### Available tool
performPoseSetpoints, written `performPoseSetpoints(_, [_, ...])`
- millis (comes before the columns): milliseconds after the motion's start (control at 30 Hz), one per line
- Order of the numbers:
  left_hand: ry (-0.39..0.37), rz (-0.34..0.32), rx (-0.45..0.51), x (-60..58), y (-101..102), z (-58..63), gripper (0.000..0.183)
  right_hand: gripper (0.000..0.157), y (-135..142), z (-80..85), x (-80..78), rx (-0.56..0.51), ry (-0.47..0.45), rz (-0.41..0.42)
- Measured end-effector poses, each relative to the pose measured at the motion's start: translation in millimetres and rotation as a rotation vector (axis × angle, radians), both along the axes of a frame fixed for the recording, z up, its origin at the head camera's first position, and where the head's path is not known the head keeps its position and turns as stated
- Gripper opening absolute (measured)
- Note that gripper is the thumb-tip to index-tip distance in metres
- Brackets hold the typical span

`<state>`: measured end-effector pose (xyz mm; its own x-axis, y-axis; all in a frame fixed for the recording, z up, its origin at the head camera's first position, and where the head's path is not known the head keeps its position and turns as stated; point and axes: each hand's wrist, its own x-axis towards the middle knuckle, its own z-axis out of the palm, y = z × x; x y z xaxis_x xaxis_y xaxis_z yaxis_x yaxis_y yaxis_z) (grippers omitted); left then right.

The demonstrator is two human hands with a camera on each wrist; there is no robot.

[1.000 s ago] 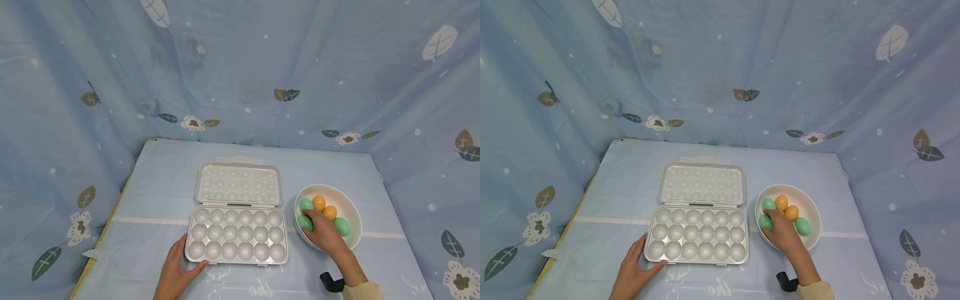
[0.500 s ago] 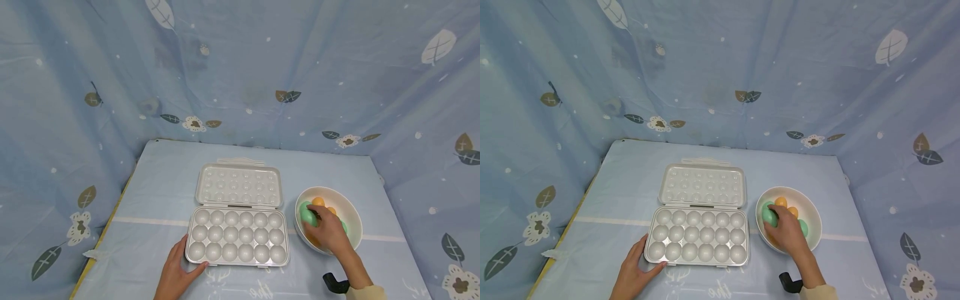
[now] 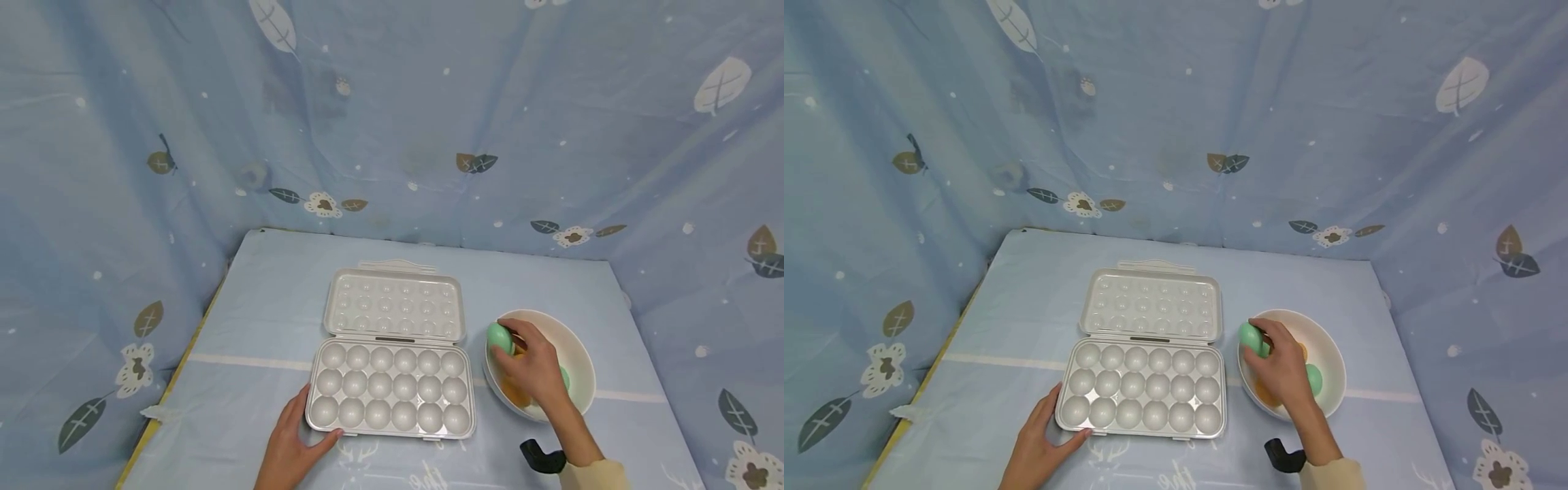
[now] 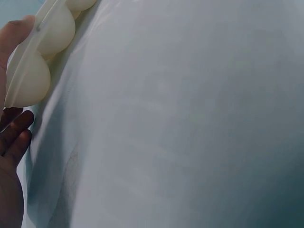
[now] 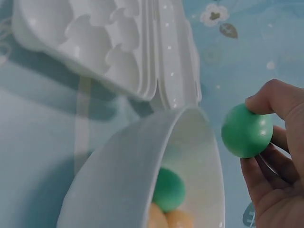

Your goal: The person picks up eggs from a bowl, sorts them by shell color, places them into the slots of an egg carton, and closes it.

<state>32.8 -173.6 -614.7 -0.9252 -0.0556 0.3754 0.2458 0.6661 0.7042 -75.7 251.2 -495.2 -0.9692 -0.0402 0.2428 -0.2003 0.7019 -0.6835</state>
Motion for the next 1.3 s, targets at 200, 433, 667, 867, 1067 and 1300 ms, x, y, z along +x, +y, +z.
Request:
performPoseSetpoints(200, [-0.037, 0.013, -0.002, 0.4, 1, 2.0, 0.108, 0.049, -18, 6.5, -10.8, -0.103, 0.026, 0.040])
performPoseSetpoints(433, [-0.052, 0.015, -0.007, -0.1, 4, 1.6, 0.108, 0.050, -44, 13.1, -22.2, -0.220, 0.018, 0.108])
performPoseSetpoints(667, [-0.045, 0.014, 0.001, -0.4, 5, 0.9, 0.106, 0.050, -70, 8.0, -31.7, -0.291, 0.035, 0.197])
performPoseSetpoints(867, [-0.021, 0.012, -0.002, 0.0, 3, 0.6, 0.107, 0.050, -95, 3.5, -36.4, -0.346, 0.026, 0.260])
performPoseSetpoints(1067, [-0.019, 0.023, -0.008, 1.8, 3, 1.2, 0.109, 0.051, -124, 3.5, -37.6, -0.355, 0.030, 0.308])
performPoseSetpoints(1300, [-0.055, 0.034, -0.006, 2.9, 4, 3.4, 0.109, 0.053, -151, -7.4, -39.8, -0.369, 0.055, 0.384])
